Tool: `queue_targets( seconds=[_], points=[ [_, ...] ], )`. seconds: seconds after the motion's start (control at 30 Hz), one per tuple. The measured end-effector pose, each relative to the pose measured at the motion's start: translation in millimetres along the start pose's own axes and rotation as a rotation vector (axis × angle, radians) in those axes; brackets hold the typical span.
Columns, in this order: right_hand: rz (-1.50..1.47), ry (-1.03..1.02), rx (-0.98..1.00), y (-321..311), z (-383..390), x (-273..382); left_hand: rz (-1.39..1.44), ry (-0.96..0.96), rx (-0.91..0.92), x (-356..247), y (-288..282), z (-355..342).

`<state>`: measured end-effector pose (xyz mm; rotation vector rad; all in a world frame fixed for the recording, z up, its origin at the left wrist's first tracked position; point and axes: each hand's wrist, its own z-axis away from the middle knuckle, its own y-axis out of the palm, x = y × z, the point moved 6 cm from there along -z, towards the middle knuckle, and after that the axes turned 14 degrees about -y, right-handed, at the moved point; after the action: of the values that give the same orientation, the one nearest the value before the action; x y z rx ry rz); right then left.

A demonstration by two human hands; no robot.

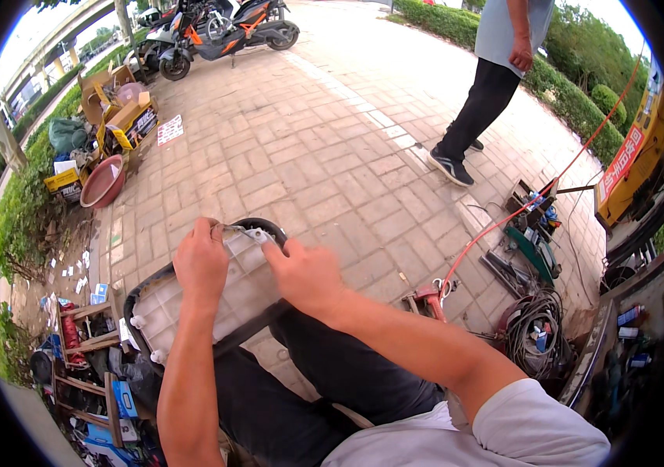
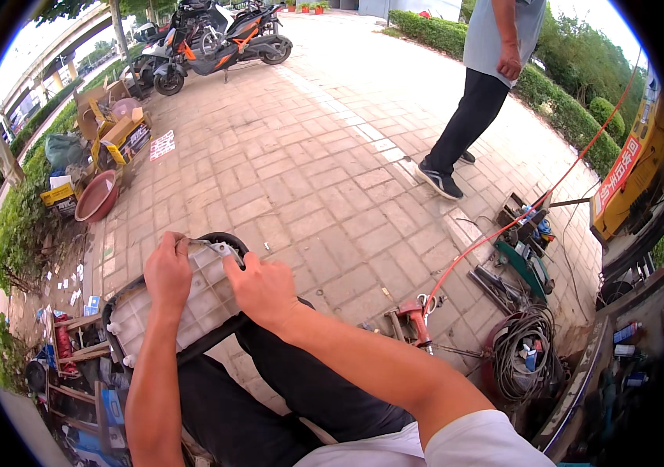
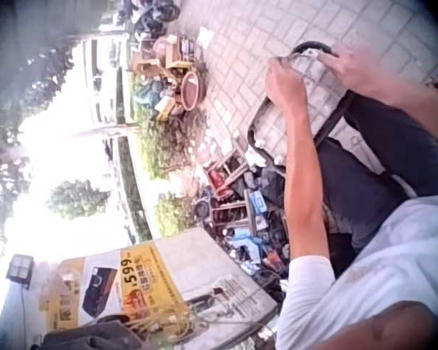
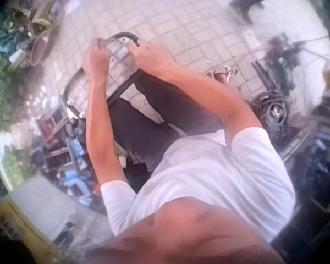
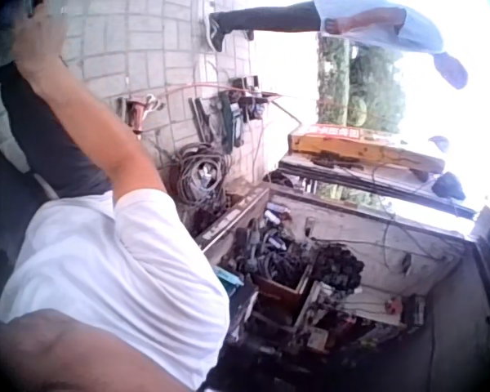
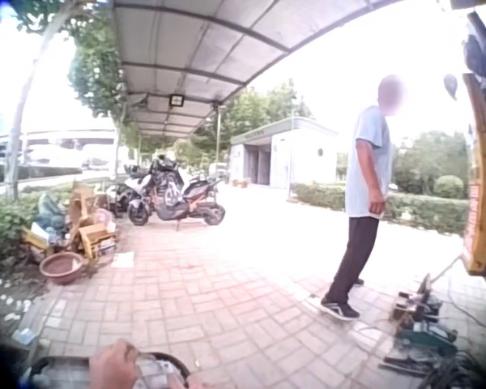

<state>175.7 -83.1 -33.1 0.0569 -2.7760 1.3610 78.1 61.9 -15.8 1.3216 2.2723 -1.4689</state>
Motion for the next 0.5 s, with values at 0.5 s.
queue_targets(
  seconds=[0.5],
  points=[
    [-0.475,0.539,-0.163,-103.6,105.8,-160.9,-0.315,-0.051,0.484,-9.3,-7.4,-10.2]
  ],
)
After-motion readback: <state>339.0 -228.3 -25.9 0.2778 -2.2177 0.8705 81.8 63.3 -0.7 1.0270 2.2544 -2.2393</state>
